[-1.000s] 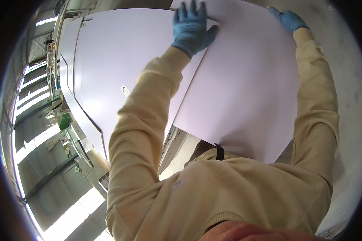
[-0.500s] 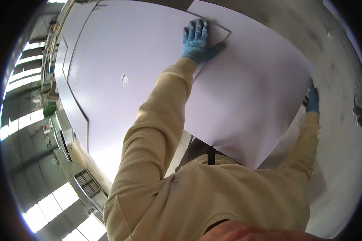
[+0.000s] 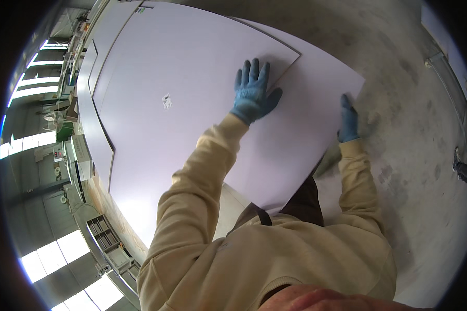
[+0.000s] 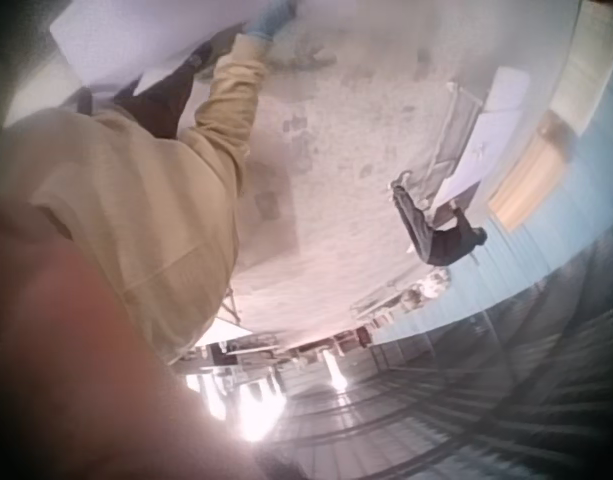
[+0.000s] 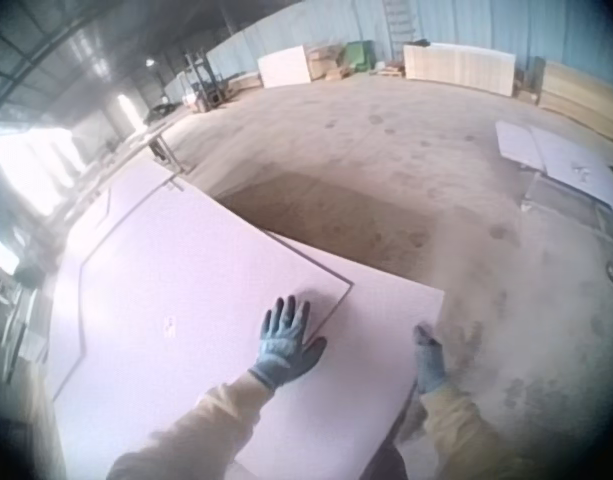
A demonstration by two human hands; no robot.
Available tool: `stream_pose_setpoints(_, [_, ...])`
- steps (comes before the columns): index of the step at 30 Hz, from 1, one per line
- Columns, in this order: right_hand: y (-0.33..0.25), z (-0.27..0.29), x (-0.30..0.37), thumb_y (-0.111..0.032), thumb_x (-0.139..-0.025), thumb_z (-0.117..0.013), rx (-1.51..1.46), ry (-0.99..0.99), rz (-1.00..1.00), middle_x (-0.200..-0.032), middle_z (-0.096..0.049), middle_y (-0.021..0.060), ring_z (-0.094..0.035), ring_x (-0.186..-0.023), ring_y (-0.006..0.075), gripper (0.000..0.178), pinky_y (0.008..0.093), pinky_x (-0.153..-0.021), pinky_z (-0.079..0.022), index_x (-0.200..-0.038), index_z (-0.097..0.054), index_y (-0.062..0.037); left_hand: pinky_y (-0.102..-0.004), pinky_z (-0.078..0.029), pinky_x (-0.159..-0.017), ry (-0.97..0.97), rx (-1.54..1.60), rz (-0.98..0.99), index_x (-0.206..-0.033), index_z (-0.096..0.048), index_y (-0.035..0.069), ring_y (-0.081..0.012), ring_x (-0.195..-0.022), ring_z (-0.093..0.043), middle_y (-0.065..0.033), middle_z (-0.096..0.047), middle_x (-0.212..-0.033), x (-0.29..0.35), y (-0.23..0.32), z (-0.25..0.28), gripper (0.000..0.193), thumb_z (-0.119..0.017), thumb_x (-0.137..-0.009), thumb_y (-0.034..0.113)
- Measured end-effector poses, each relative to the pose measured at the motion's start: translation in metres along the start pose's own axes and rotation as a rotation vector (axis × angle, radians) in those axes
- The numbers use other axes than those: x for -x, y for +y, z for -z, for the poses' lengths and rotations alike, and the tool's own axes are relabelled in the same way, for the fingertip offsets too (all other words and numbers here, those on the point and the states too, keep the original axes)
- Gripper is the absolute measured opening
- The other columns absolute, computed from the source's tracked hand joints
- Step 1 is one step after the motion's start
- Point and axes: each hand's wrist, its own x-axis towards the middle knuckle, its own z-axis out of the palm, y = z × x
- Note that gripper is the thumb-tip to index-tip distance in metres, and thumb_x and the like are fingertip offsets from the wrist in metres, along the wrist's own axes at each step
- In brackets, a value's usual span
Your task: The person lifts and places large white panels onto a stack, then wipes smaller brown panels with a cloth and adds them to the stack. The person also picks up a cloth from the floor and uses it to wipe the panels before stacking.
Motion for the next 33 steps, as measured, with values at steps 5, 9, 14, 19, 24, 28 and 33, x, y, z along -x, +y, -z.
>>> stream_pose_setpoints(5, [0.064,-0.081,0.021,-0.035,-0.104,-0.067,-0.046,0.095,0.113,-0.117,-0.068,0.0073,-0.062,-0.102,0.0158,0.045,0.0316,-0.092,-0.053,-0.127,-0.065,0.0034,-0.0594,-0.024,-0.123,0.142,0.086,-0.025,-0.160,-0.040,0.006,-0.0514,-0.152,-0.029,-0.0297,-0.035,-0.163,0.087,-0.006,0.032,0.084,-0.074,-0.090,0.037])
stream_pose_setpoints(9, [0.100,-0.131,0.031,-0.034,-0.104,-0.067,-0.129,0.195,0.247,-0.118,-0.069,0.0096,-0.064,-0.105,0.0167,0.045,0.0307,-0.093,-0.053,-0.129,-0.062,0.0037,-0.0624,-0.025,-0.121,0.112,0.092,0.023,-0.161,-0.038,0.003,-0.0532,-0.153,-0.028,-0.0309,-0.031,-0.165,0.180,-0.006,0.065,0.093,-0.079,-0.085,0.037])
stream_pose_setpoints(14, [0.111,-0.179,0.048,-0.035,-0.109,-0.057,0.175,0.336,0.370,-0.117,-0.070,0.0111,-0.067,-0.099,0.0210,0.042,0.0313,-0.087,-0.055,-0.127,-0.062,0.0033,-0.0647,-0.023,-0.122,-0.020,-0.044,0.163,-0.161,-0.038,0.009,-0.0522,-0.155,-0.024,-0.0297,-0.028,-0.167,0.264,-0.021,0.061,0.100,-0.082,-0.080,0.046])
stream_pose_setpoints(19, [0.104,-0.198,0.040,-0.060,-0.104,-0.053,0.359,0.022,0.195,-0.122,-0.066,0.0202,-0.064,-0.102,0.0363,0.072,0.0455,-0.088,-0.051,-0.132,-0.051,0.0056,-0.0626,-0.030,-0.122,0.174,-0.213,0.183,-0.159,-0.039,0.009,-0.0491,-0.151,-0.035,-0.0260,-0.034,-0.165,0.275,-0.067,0.037,0.078,-0.071,-0.092,0.034])
stream_pose_setpoints(24, [0.088,-0.219,0.030,-0.048,-0.102,-0.063,0.149,-0.235,0.239,-0.151,-0.048,0.0254,-0.050,-0.138,0.0350,0.079,0.0412,-0.115,-0.042,-0.153,-0.034,0.0059,-0.0596,-0.032,-0.122,0.149,-0.252,0.277,-0.161,-0.033,0.002,-0.0459,-0.151,-0.037,-0.0249,-0.036,-0.164,0.270,-0.082,0.033,0.077,-0.066,-0.096,0.027])
stream_pose_setpoints(28, [0.069,-0.226,0.043,-0.052,-0.103,-0.061,0.323,-0.156,0.274,-0.150,-0.052,0.0253,-0.053,-0.137,0.0364,0.081,0.0416,-0.114,-0.044,-0.154,-0.036,0.0057,-0.0598,-0.032,-0.122,0.169,-0.251,0.271,-0.160,-0.034,0.003,-0.0461,-0.151,-0.036,-0.0240,-0.037,-0.163,0.266,-0.082,0.034,0.077,-0.067,-0.094,0.025])
stream_pose_setpoints(33, [0.027,-0.214,0.018,-0.067,-0.097,-0.059,0.743,0.186,0.355,-0.157,-0.047,0.0284,-0.047,-0.145,0.0395,0.099,0.0408,-0.118,-0.041,-0.156,-0.034,0.0081,-0.0590,-0.033,-0.122,0.164,-0.211,0.275,-0.159,-0.038,0.005,-0.0443,-0.150,-0.038,-0.0217,-0.041,-0.162,0.267,-0.087,0.040,0.080,-0.071,-0.089,0.025])
